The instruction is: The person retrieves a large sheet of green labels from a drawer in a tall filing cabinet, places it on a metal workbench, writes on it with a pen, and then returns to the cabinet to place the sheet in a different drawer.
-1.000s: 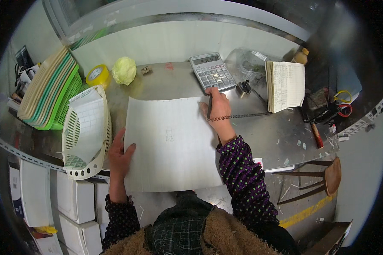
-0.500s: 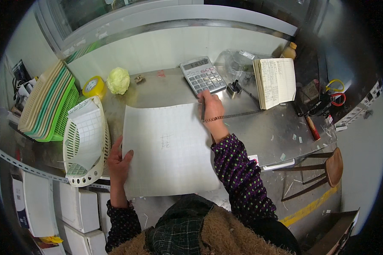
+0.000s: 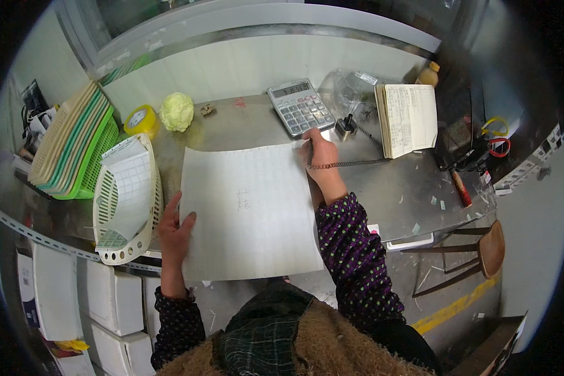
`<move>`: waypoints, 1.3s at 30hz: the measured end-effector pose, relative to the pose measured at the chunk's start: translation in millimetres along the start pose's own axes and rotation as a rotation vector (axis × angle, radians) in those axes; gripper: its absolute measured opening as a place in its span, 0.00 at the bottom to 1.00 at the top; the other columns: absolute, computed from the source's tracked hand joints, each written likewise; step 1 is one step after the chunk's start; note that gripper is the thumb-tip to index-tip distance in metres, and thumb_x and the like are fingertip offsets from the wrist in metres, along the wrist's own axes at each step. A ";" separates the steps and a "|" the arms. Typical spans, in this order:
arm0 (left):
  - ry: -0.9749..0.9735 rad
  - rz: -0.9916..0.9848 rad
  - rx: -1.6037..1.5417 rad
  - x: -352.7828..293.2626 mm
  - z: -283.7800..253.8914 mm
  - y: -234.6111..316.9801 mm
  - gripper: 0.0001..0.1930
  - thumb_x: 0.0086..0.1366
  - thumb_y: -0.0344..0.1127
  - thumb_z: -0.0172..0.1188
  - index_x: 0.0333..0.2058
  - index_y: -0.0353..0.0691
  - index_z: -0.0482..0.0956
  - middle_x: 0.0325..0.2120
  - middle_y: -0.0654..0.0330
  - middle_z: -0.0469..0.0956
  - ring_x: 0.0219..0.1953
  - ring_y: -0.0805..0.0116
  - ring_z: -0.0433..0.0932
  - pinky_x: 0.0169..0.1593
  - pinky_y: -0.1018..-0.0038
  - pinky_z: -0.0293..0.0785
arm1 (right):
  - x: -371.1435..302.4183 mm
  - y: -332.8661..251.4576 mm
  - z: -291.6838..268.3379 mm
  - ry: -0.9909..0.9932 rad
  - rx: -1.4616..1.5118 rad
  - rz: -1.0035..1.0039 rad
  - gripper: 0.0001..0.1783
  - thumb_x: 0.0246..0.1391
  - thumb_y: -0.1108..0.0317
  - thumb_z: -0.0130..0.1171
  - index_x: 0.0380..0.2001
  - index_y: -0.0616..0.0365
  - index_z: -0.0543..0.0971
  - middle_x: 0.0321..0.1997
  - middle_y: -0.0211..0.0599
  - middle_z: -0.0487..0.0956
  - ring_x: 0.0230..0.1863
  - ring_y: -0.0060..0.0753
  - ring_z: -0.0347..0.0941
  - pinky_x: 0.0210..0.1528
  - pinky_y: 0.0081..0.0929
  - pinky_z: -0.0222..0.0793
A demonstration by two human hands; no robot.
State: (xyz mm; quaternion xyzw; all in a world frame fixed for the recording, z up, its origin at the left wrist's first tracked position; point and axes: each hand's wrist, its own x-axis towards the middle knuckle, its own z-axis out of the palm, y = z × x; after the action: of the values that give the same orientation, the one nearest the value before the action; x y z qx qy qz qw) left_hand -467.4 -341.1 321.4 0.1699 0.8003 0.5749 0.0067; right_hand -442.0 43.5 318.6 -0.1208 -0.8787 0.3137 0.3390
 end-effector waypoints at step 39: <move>-0.467 -0.125 -0.616 -50.9 -48.9 34.9 0.09 0.52 0.35 0.69 0.28 0.37 0.82 0.55 0.46 0.73 0.65 0.49 0.63 0.65 0.57 0.58 | -19.1 -110.8 -101.4 -0.597 1.452 0.040 0.31 0.65 0.39 0.41 0.36 0.58 0.76 0.25 0.38 0.75 0.25 0.28 0.70 0.35 0.36 0.68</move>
State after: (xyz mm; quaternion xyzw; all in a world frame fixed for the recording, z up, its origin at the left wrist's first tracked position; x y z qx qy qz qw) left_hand -420.3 -390.5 360.8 0.2372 0.5761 0.7325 0.2743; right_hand -359.7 -2.8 436.9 0.2048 -0.5052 0.8348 0.0770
